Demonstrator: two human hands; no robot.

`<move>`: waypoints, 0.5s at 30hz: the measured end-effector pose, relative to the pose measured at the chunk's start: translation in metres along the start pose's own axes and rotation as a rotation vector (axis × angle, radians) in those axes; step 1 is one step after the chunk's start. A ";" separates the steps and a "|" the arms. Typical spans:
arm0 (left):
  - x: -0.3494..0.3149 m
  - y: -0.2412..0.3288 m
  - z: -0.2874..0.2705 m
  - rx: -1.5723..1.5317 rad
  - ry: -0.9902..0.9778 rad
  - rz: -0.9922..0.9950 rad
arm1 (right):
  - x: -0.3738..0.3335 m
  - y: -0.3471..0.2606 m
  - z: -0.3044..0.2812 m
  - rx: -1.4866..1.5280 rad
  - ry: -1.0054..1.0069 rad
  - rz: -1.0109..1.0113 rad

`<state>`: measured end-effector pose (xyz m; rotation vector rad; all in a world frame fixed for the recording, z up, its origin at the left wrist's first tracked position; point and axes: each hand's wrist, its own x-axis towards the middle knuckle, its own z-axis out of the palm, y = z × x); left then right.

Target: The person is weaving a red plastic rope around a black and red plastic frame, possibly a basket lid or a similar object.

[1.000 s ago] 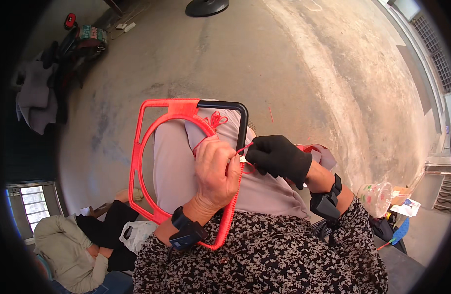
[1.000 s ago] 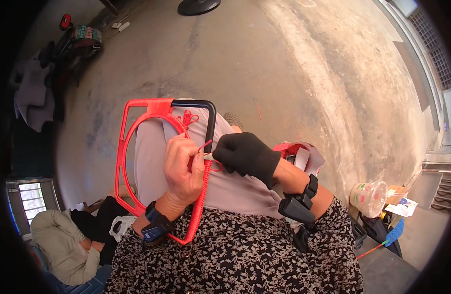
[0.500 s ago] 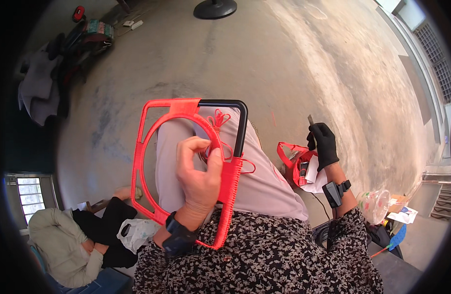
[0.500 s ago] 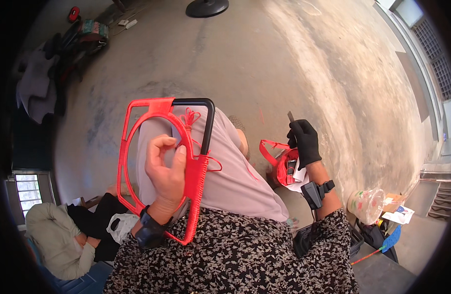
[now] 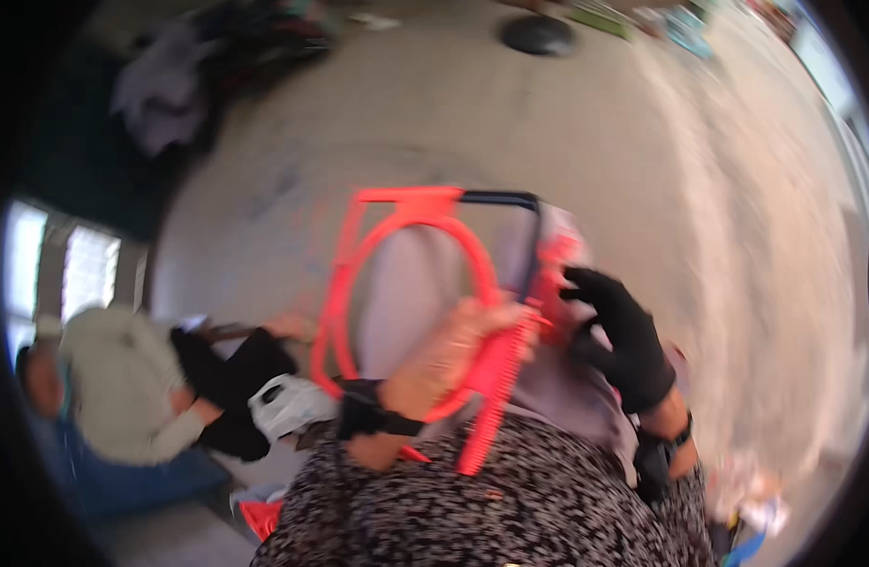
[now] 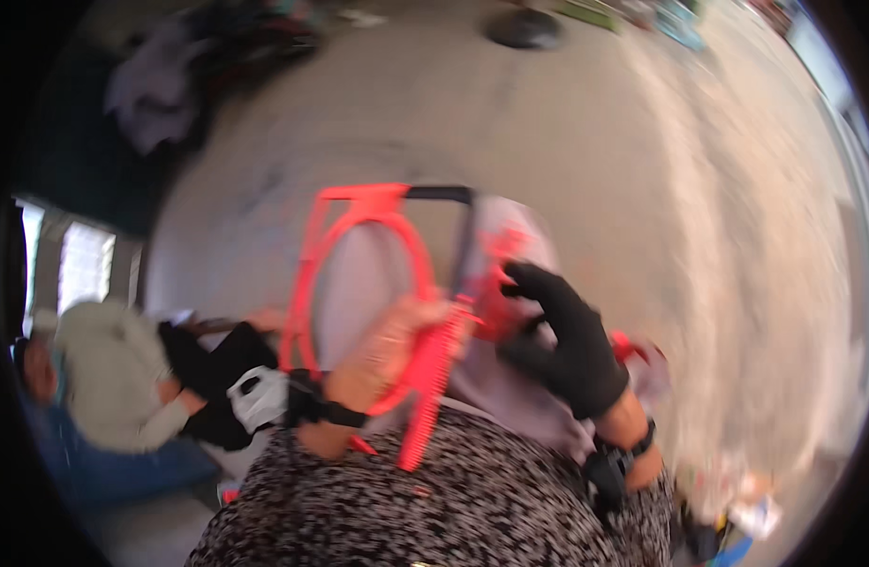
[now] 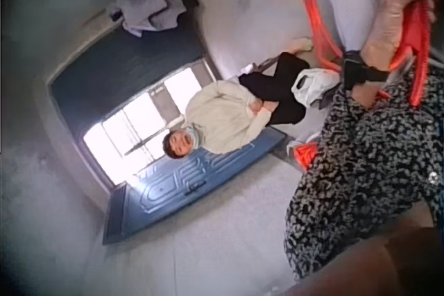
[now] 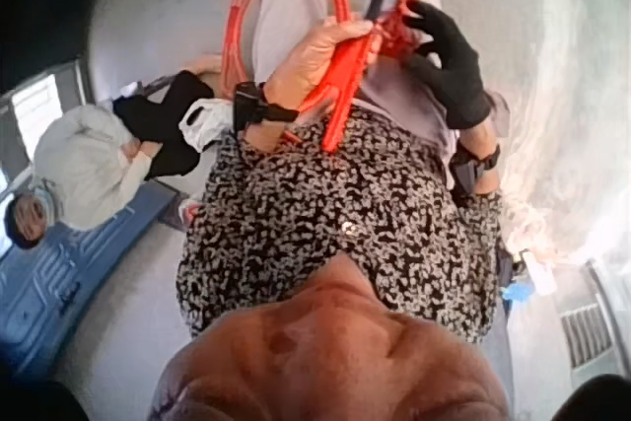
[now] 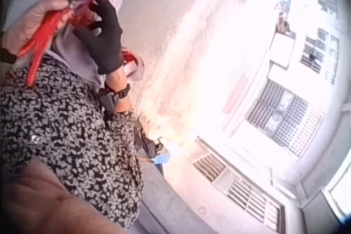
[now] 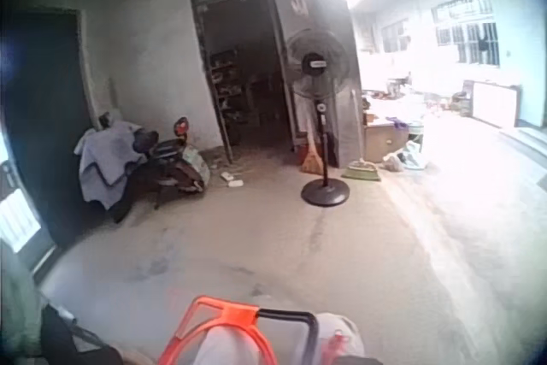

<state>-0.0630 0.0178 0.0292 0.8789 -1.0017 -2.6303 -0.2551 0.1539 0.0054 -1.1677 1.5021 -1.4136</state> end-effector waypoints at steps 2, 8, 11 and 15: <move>-0.024 0.001 -0.008 -0.035 -0.012 0.056 | 0.004 -0.016 0.041 -0.265 -0.172 -0.160; -0.050 0.009 -0.020 -0.197 0.030 0.200 | 0.046 -0.017 0.055 -1.060 -0.361 -0.370; -0.052 0.009 -0.021 -0.208 -0.017 0.179 | 0.070 0.004 0.031 -1.239 -0.288 -0.379; -0.056 0.008 -0.023 -0.214 0.055 0.282 | 0.069 0.029 -0.011 -0.972 -0.187 -0.296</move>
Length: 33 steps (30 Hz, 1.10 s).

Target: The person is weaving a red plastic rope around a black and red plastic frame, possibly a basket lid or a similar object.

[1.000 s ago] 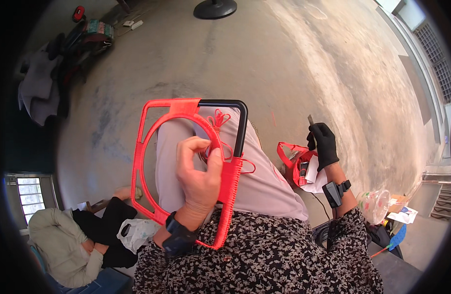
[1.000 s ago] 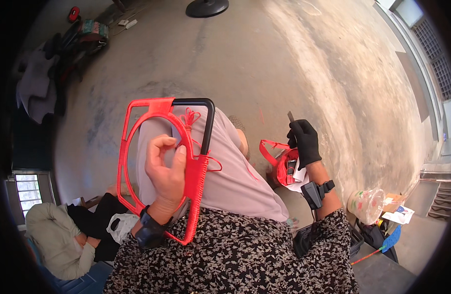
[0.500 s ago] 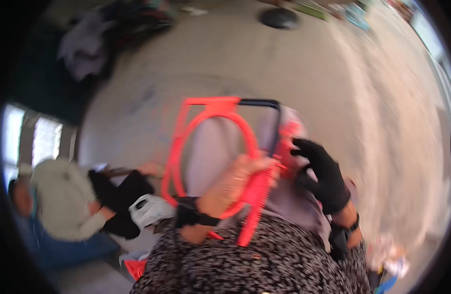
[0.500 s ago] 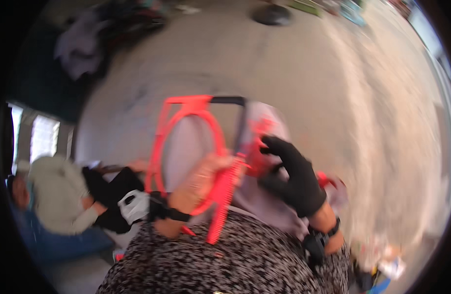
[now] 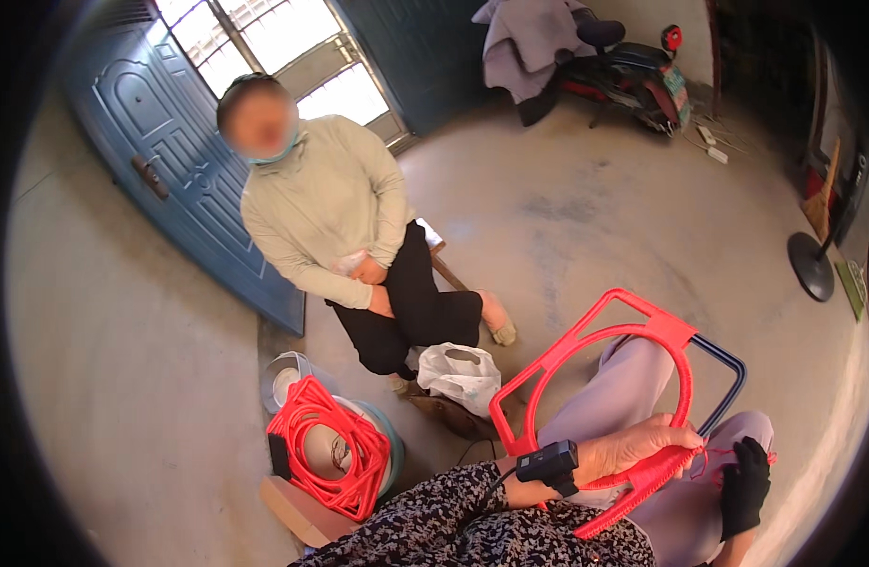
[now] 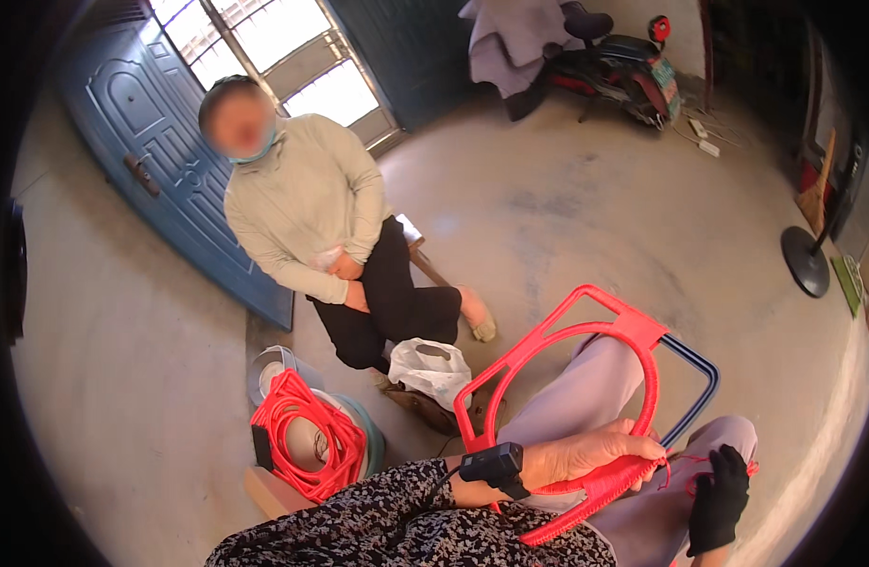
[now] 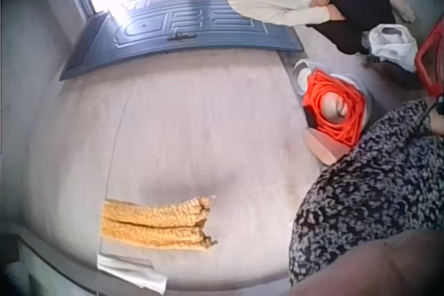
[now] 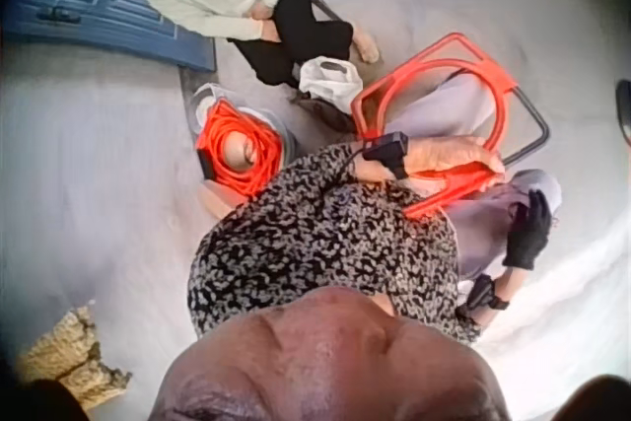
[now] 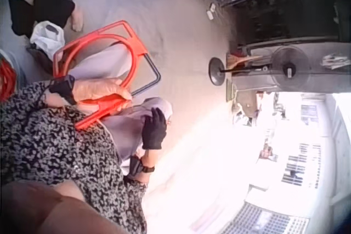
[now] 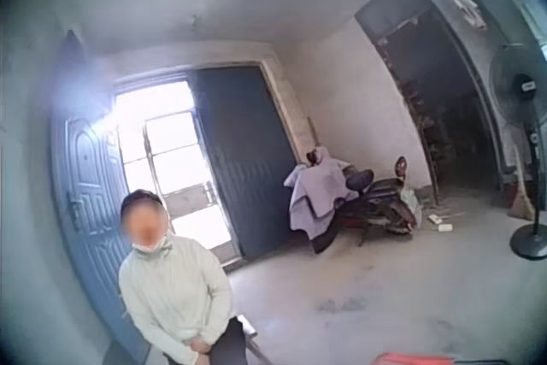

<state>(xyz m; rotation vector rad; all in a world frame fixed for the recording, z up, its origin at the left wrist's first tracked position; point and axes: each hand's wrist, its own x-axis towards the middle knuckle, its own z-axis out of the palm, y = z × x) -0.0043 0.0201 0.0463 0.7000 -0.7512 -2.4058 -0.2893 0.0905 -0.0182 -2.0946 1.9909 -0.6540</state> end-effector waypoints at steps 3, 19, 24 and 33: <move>-0.002 0.005 -0.002 -0.019 -0.006 0.009 | -0.001 0.024 -0.006 0.310 0.259 0.132; 0.003 0.005 -0.013 0.043 0.145 0.113 | -0.005 0.119 0.005 0.929 0.404 0.428; -0.003 0.008 -0.008 0.080 0.266 0.122 | -0.001 0.153 -0.002 1.831 0.467 0.489; 0.001 -0.011 -0.022 0.039 0.276 0.060 | -0.028 0.173 -0.018 1.735 0.795 0.683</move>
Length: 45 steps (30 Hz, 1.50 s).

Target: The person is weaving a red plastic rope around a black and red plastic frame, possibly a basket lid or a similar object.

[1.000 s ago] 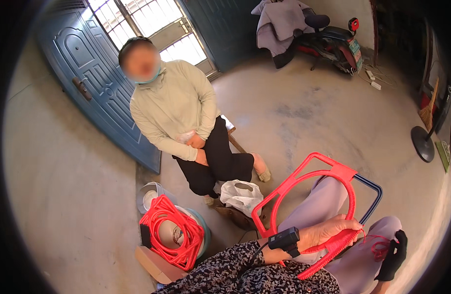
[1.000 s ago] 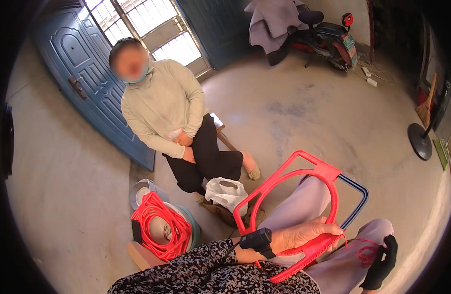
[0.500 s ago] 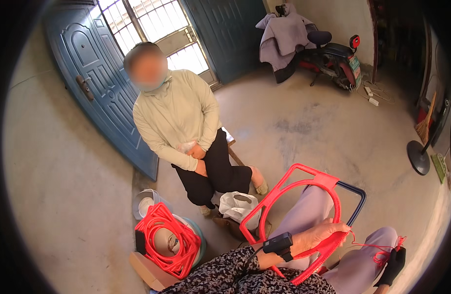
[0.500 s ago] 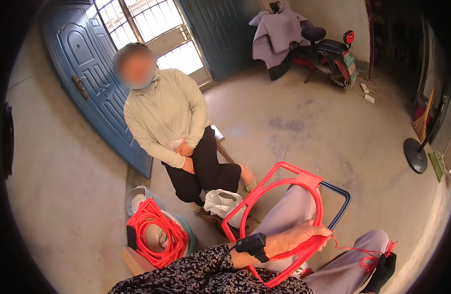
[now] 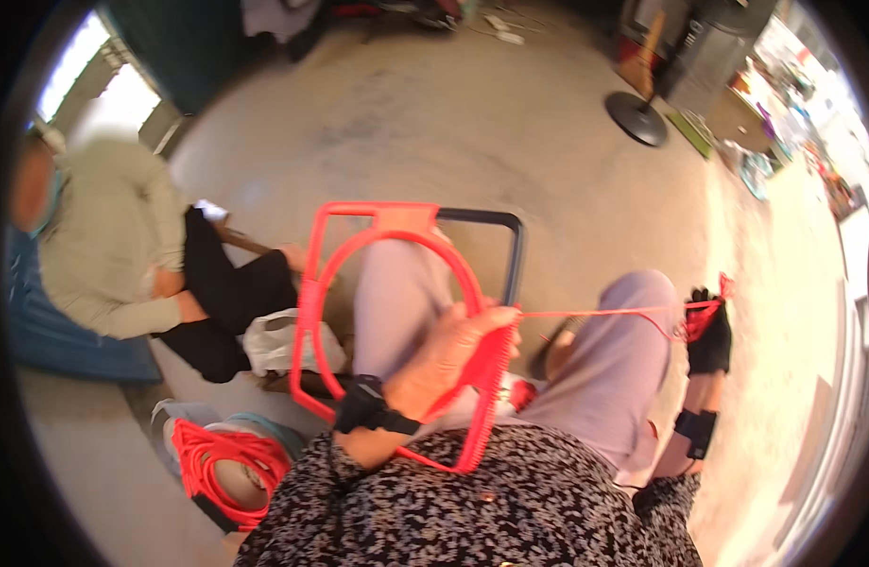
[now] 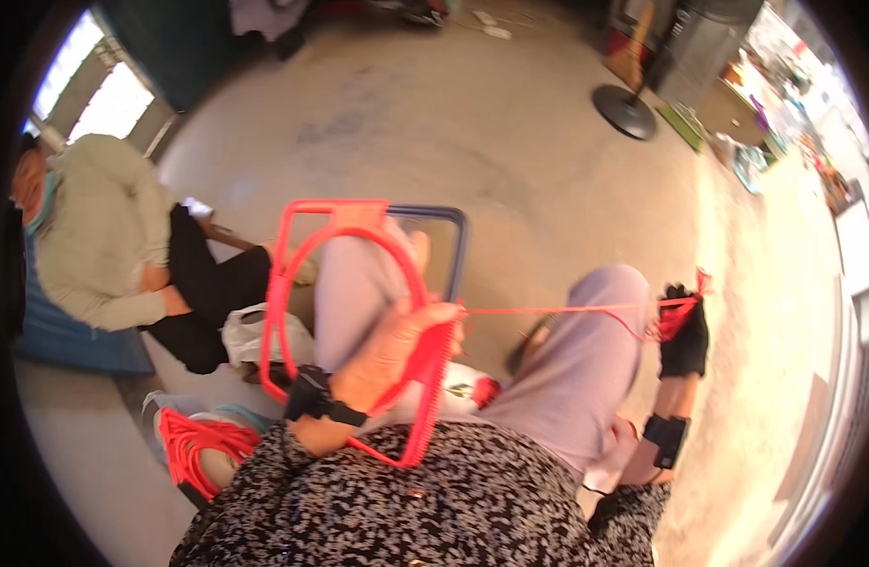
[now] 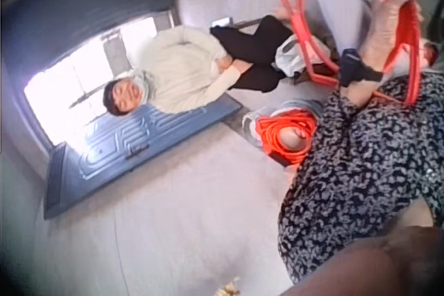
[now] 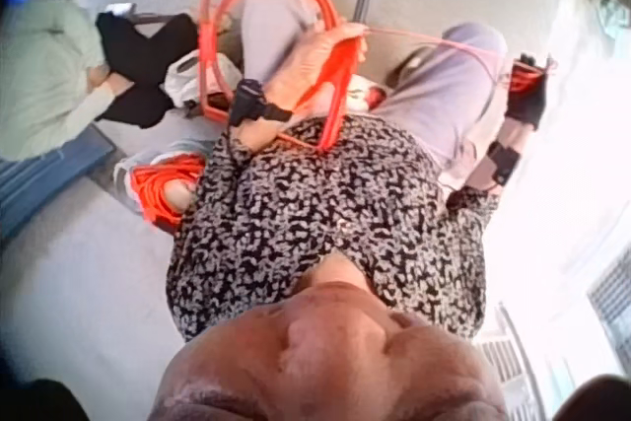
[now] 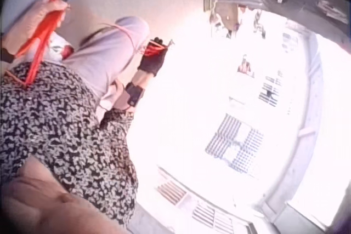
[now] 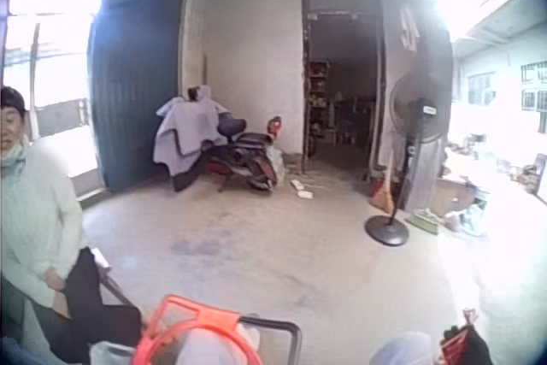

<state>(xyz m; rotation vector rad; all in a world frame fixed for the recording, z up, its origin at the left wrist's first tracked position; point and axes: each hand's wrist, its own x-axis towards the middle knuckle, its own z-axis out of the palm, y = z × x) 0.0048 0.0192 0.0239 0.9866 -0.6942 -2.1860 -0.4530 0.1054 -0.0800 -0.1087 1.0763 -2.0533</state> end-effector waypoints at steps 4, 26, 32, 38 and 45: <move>0.006 -0.004 -0.004 -0.084 -0.036 -0.055 | -0.008 -0.013 -0.003 0.020 0.045 -0.039; 0.020 -0.024 -0.002 -0.091 0.123 0.185 | -0.177 0.085 0.154 -1.191 -1.277 0.063; 0.015 -0.020 0.002 -0.111 0.023 0.150 | -0.164 0.138 0.197 -0.775 -0.669 0.287; 0.013 -0.016 0.002 -0.207 0.002 0.090 | -0.163 0.128 0.211 -0.743 -0.664 0.145; 0.014 -0.016 -0.007 -0.241 -0.082 0.037 | -0.172 0.109 0.220 -0.914 -0.693 -0.311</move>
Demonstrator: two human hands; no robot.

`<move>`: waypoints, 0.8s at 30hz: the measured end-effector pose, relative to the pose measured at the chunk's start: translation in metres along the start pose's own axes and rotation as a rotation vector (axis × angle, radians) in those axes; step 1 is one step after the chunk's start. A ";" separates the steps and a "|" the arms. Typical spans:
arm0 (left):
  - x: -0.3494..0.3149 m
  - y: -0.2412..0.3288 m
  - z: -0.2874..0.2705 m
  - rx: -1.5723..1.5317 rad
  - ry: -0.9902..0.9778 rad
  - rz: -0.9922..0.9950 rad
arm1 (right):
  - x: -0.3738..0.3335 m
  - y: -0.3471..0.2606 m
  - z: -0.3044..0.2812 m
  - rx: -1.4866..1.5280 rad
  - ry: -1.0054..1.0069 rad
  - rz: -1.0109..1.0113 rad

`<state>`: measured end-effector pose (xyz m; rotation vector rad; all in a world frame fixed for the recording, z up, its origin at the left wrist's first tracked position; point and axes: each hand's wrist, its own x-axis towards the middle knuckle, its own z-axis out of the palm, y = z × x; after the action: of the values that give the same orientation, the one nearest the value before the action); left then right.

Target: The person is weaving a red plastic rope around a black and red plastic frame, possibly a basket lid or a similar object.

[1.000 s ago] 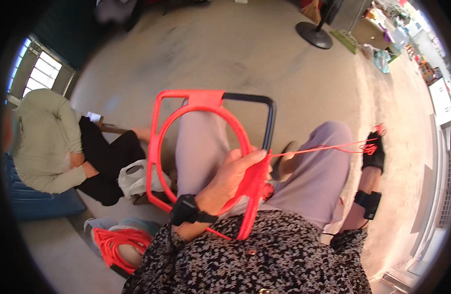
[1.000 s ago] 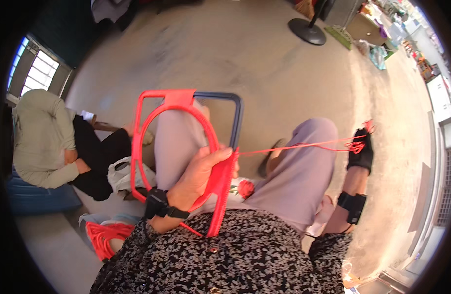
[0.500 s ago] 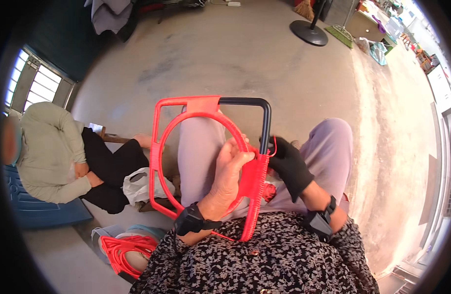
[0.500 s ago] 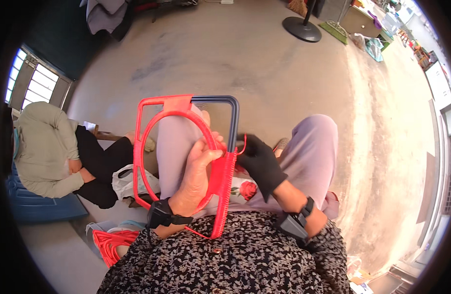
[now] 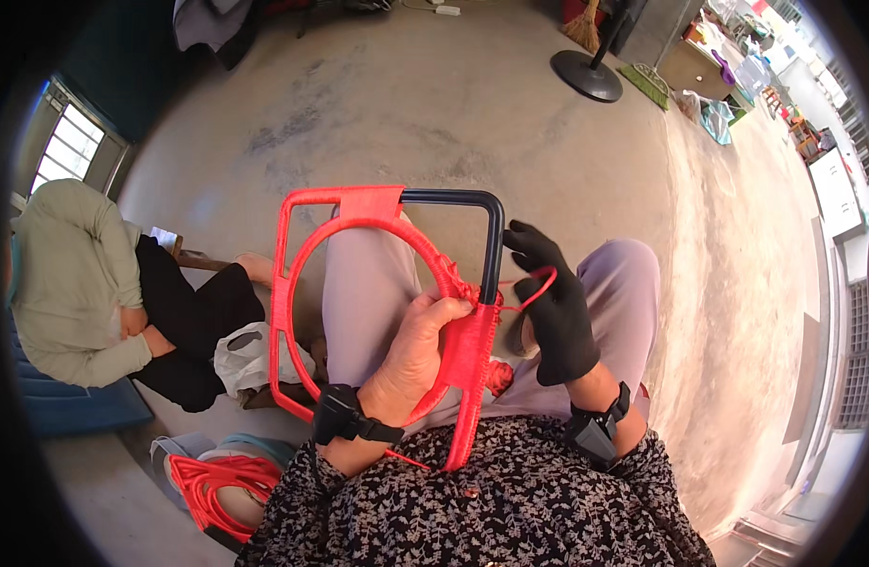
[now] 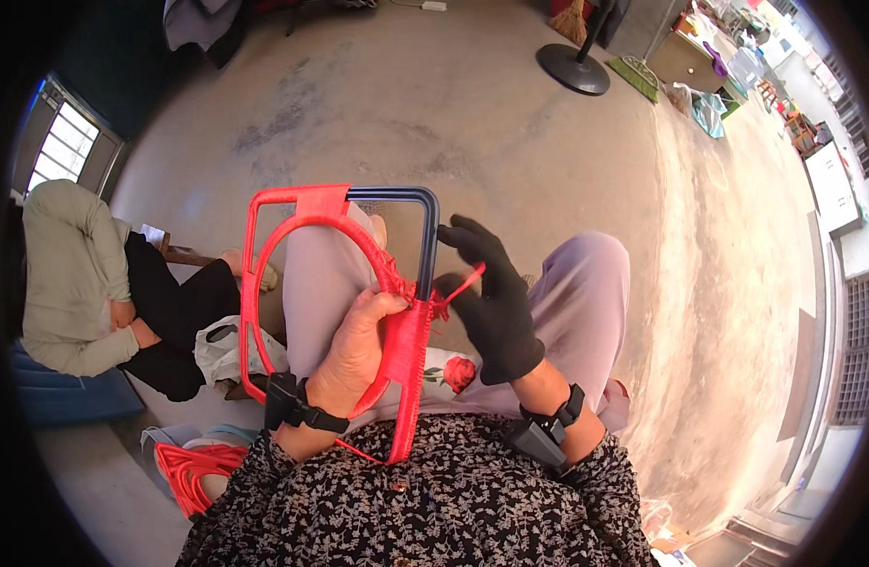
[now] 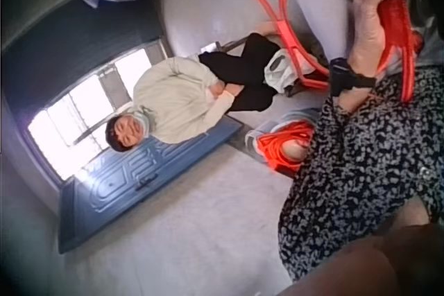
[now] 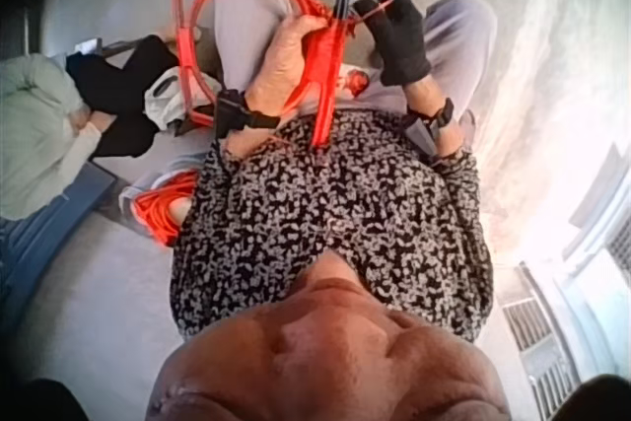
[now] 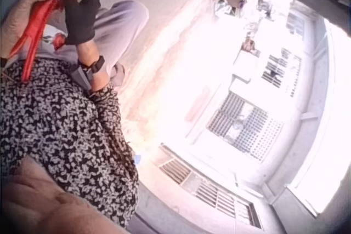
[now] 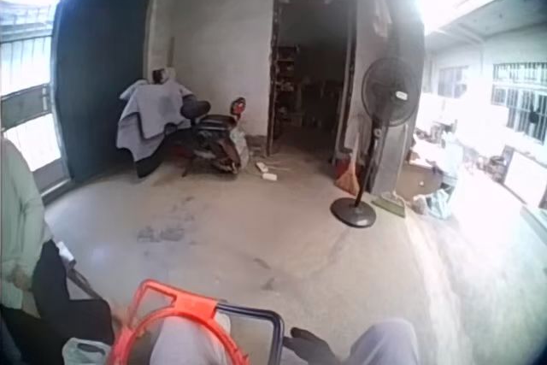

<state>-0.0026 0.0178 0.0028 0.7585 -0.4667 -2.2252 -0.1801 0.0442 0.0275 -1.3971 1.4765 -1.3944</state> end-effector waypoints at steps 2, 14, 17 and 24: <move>0.000 0.001 -0.001 -0.039 -0.001 -0.028 | 0.004 -0.013 0.002 -0.294 0.008 -0.196; 0.006 -0.002 -0.002 -0.253 -0.009 0.055 | -0.003 -0.037 -0.013 -0.351 -0.148 -0.357; 0.003 -0.002 -0.006 -0.104 0.073 0.032 | -0.018 -0.036 -0.056 -0.464 -0.257 -0.119; 0.001 -0.003 0.003 0.065 0.080 0.039 | -0.046 -0.009 -0.065 0.150 -0.027 0.454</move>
<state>-0.0066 0.0192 0.0031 0.8618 -0.5121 -2.1441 -0.2294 0.1058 0.0411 -0.9107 1.5177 -1.1627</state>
